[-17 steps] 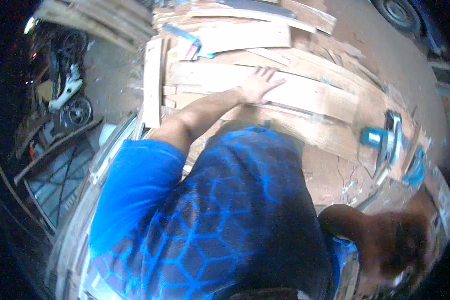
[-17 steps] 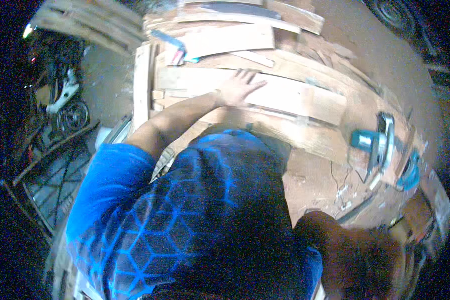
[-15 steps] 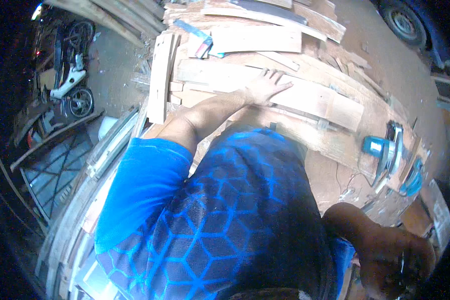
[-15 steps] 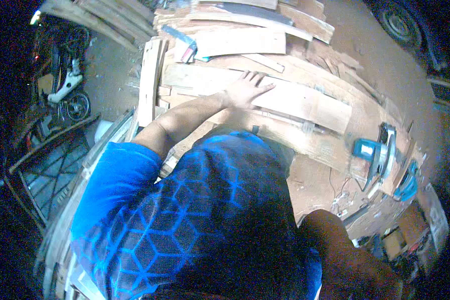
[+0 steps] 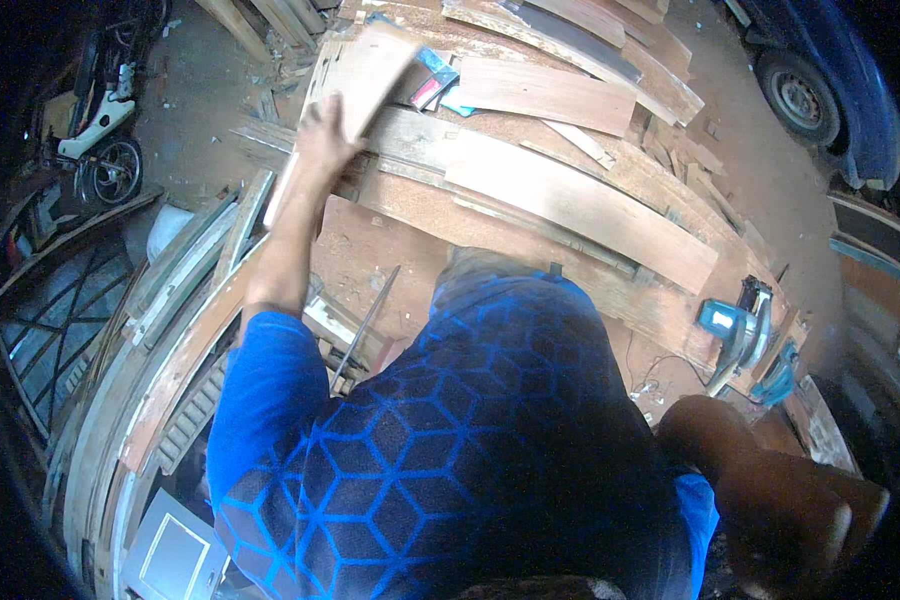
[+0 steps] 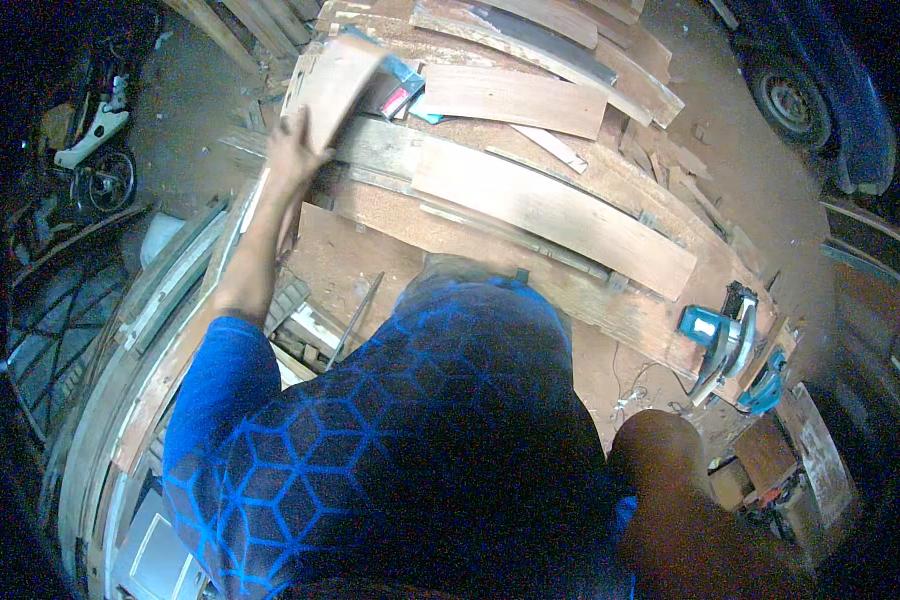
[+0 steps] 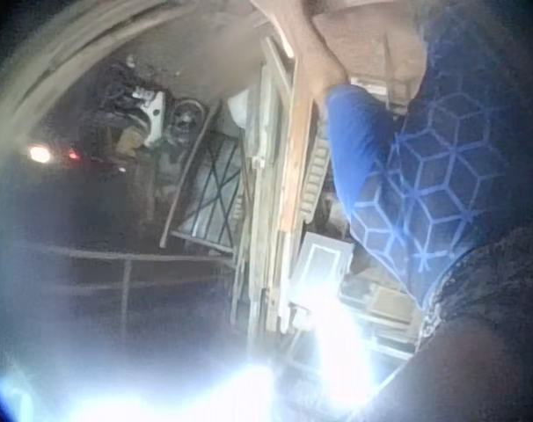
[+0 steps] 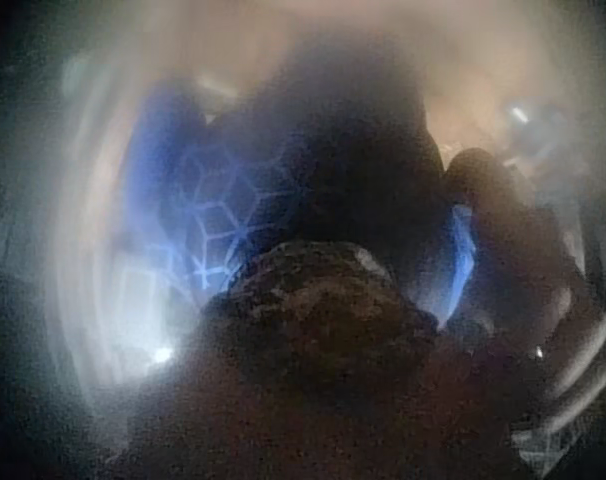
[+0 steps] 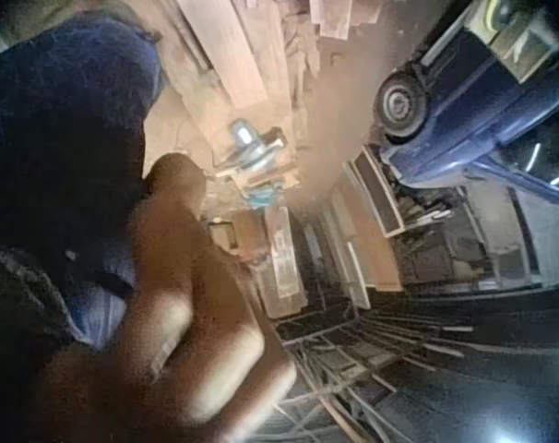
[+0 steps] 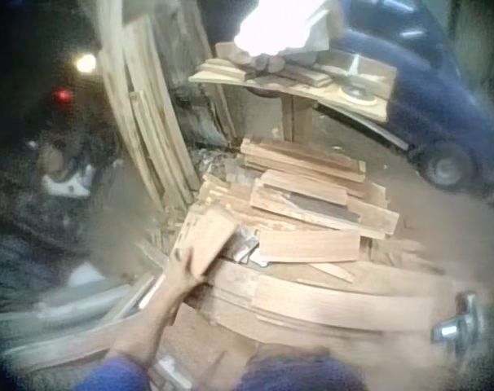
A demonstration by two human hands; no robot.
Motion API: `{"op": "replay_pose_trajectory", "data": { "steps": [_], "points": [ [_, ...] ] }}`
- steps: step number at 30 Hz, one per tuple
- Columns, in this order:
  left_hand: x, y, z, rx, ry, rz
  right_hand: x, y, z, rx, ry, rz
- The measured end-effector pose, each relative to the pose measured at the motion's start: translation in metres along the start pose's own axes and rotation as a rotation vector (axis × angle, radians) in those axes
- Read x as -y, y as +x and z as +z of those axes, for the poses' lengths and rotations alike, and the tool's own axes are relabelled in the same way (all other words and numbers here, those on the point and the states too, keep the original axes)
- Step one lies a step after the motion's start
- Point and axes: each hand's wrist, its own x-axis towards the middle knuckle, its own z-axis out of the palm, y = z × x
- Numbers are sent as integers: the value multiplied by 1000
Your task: The person measures and marks a wooden plank with a tape measure and pencil. They then use a circular saw to cut the plank. After cutting, the person picks up the cut piece and measures it again.
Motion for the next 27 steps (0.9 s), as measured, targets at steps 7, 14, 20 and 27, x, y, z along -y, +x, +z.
{"op": "replay_pose_trajectory", "data": {
  "steps": [7, 14, 20, 27],
  "points": [
    [67, 35, 27, 33, 60, -180, 18, 29, -46, 164, 171, -55],
    [-33, 77, 73, -123, -379, 197, 33, 73, -34, 236, 386, -60],
    [-154, 84, 75, 183, -164, 267, 40, 67, 24, 100, 612, -28],
    [-199, 77, 105, 181, -99, 159, 53, 67, 94, -61, 900, 27]
  ]
}}
